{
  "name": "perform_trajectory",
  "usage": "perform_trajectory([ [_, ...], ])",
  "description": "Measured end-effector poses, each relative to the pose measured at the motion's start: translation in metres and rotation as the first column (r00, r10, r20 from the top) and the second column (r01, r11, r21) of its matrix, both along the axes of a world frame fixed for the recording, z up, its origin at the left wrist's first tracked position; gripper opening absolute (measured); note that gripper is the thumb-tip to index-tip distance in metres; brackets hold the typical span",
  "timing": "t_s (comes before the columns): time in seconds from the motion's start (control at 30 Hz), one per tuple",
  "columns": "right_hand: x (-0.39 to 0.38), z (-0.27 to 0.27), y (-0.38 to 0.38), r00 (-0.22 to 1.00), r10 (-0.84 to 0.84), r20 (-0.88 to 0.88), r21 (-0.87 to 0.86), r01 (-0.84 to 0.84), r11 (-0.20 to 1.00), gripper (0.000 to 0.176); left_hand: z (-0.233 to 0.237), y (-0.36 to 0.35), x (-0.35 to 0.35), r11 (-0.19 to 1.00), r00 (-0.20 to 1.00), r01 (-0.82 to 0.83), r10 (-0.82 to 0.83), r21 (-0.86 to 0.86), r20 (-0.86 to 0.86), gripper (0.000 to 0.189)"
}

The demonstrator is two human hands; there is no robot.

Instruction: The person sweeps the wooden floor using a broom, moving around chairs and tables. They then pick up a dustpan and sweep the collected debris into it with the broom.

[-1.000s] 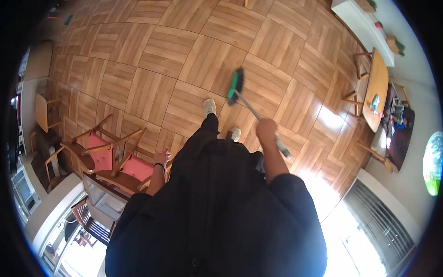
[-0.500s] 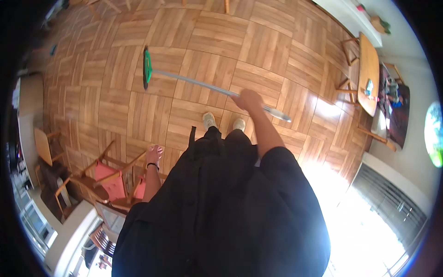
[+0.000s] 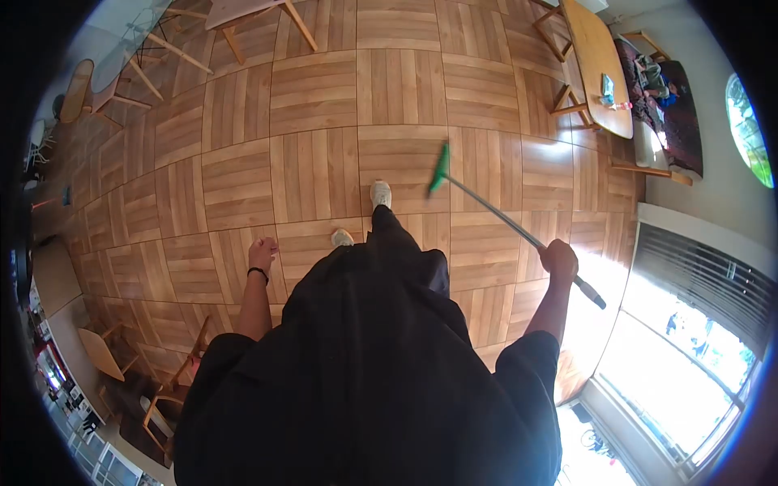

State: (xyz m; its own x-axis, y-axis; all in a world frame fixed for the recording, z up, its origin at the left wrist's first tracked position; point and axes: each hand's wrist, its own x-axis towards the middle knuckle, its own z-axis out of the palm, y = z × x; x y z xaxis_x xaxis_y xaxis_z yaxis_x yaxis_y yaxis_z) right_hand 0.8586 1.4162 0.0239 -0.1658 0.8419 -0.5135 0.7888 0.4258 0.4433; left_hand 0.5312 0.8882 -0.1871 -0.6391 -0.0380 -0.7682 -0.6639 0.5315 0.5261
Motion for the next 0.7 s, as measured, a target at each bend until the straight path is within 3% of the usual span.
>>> perform_trajectory([
  [0.1, -0.014, -0.031, 0.042, 0.998, -0.061, 0.003, 0.061, 0.06, 0.996, 0.024, 0.015, 0.031, -0.003, 1.0, 1.0, 0.001, -0.001, 0.011, 0.007, 0.023],
  [0.2, -0.039, -0.073, 0.082, 0.998, -0.057, 0.037, 0.07, 0.055, 0.996, 0.022, 0.019, 0.041, 0.004, 0.998, 0.998, 0.046, -0.045, -0.035, 0.039, 0.023],
  [0.33, -0.1, -0.101, 0.102, 0.993, 0.072, 0.091, 0.114, -0.083, 0.99, 0.021, 0.03, 0.042, 0.024, 0.992, 0.99, -0.097, 0.104, -0.081, 0.09, 0.027],
  [0.43, -0.146, -0.126, 0.103, 0.964, 0.265, -0.038, 0.071, -0.261, 0.963, 0.02, 0.005, 0.02, 0.049, 0.972, 0.961, -0.22, 0.23, -0.084, 0.151, 0.029],
  [0.5, -0.179, -0.157, 0.091, 0.953, 0.297, -0.066, 0.063, -0.293, 0.954, 0.02, -0.016, 0.001, 0.068, 0.947, 0.924, -0.305, 0.32, -0.101, 0.21, 0.03],
  [0.57, -0.228, -0.162, 0.061, 0.921, 0.366, -0.135, -0.102, -0.38, 0.919, 0.023, -0.025, -0.007, 0.082, 0.926, 0.899, -0.366, 0.379, -0.096, 0.222, 0.03],
  [0.7, -0.334, -0.153, -0.032, 0.726, 0.633, -0.268, -0.156, -0.681, 0.715, 0.018, -0.059, -0.027, 0.099, 0.87, 0.82, -0.491, 0.476, -0.038, 0.317, 0.024],
])
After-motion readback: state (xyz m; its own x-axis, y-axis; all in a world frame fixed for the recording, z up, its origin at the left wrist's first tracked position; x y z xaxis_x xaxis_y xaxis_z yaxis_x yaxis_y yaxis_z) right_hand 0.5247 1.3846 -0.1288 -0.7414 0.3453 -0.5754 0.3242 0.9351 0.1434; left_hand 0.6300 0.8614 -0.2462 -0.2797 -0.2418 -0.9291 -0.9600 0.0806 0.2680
